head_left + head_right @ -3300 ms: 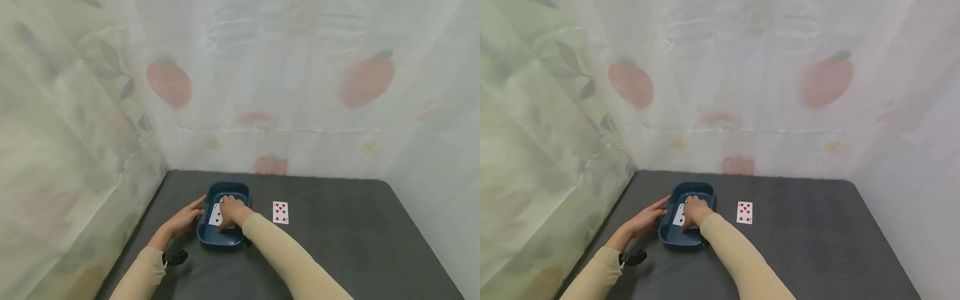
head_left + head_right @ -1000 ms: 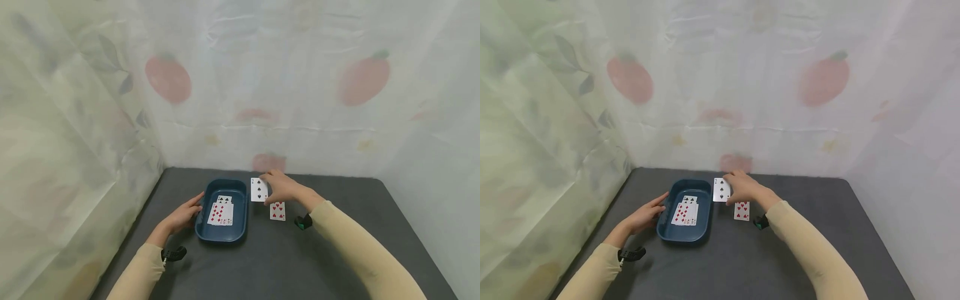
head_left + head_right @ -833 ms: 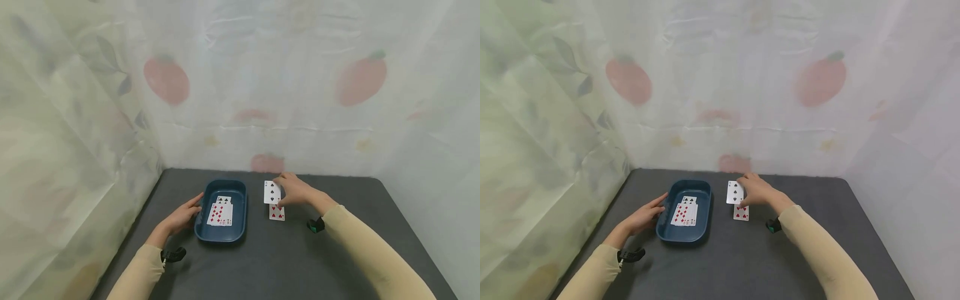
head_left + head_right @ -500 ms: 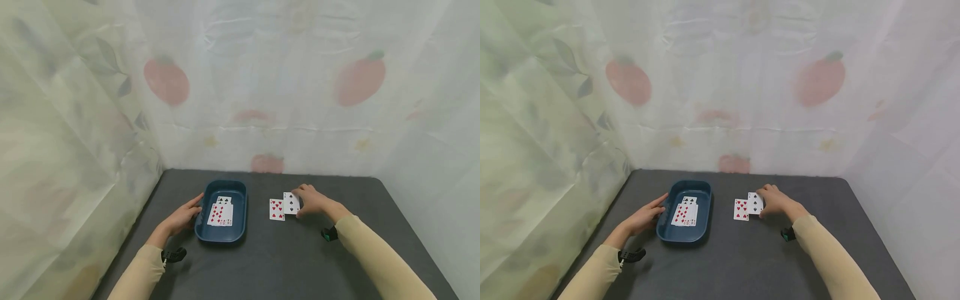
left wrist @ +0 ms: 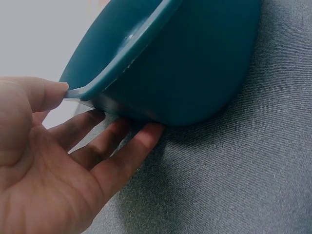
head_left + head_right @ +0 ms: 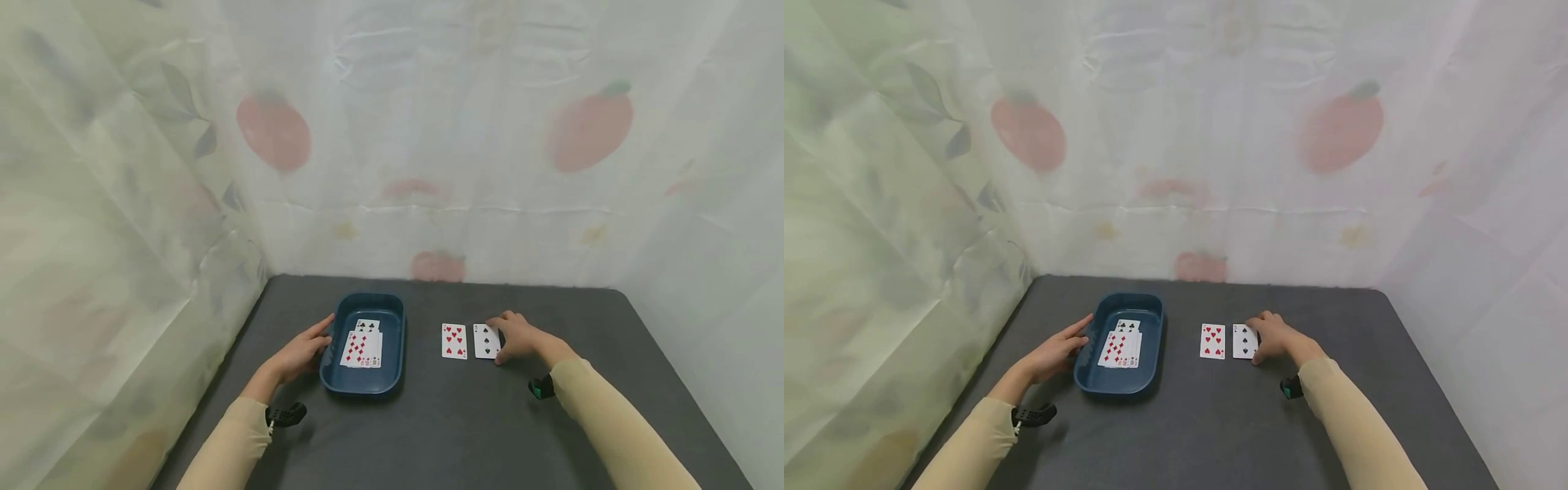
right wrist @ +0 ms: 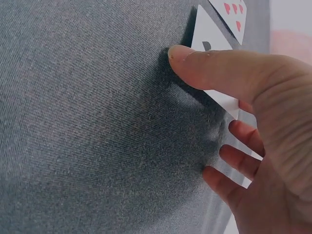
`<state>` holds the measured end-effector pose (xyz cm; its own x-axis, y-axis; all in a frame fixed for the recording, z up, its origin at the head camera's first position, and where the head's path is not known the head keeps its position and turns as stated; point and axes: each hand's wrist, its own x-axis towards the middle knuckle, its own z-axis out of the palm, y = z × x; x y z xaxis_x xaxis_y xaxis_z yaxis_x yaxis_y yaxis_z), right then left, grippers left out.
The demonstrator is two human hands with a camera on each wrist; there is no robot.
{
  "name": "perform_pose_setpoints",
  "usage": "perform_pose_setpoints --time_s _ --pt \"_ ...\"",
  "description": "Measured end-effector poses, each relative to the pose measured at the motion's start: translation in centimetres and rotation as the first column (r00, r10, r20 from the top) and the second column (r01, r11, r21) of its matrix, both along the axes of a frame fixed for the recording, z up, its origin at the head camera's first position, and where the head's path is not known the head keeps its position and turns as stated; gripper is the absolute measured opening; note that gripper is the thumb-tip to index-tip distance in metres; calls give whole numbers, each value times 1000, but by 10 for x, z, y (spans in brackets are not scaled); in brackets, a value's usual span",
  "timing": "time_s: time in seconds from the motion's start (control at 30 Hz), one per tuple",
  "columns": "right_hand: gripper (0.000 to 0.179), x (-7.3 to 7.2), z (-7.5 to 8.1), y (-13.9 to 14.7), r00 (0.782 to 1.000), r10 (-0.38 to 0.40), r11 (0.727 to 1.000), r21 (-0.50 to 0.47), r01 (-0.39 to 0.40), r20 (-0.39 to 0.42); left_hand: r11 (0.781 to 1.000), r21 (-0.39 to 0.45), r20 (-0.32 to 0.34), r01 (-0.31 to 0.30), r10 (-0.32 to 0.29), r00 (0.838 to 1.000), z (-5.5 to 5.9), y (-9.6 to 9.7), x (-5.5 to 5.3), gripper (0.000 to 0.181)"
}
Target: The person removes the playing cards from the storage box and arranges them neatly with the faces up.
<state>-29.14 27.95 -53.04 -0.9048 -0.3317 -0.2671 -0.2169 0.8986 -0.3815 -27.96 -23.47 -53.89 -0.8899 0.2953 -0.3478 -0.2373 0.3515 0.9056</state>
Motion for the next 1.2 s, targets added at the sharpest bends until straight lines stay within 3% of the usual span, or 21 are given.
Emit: perform_pose_setpoints --time_s 1.2 --pt "86 8 5 3 1000 -5 999 37 5 16 1000 -4 -8 3 -3 1000 2 -3 1 60"
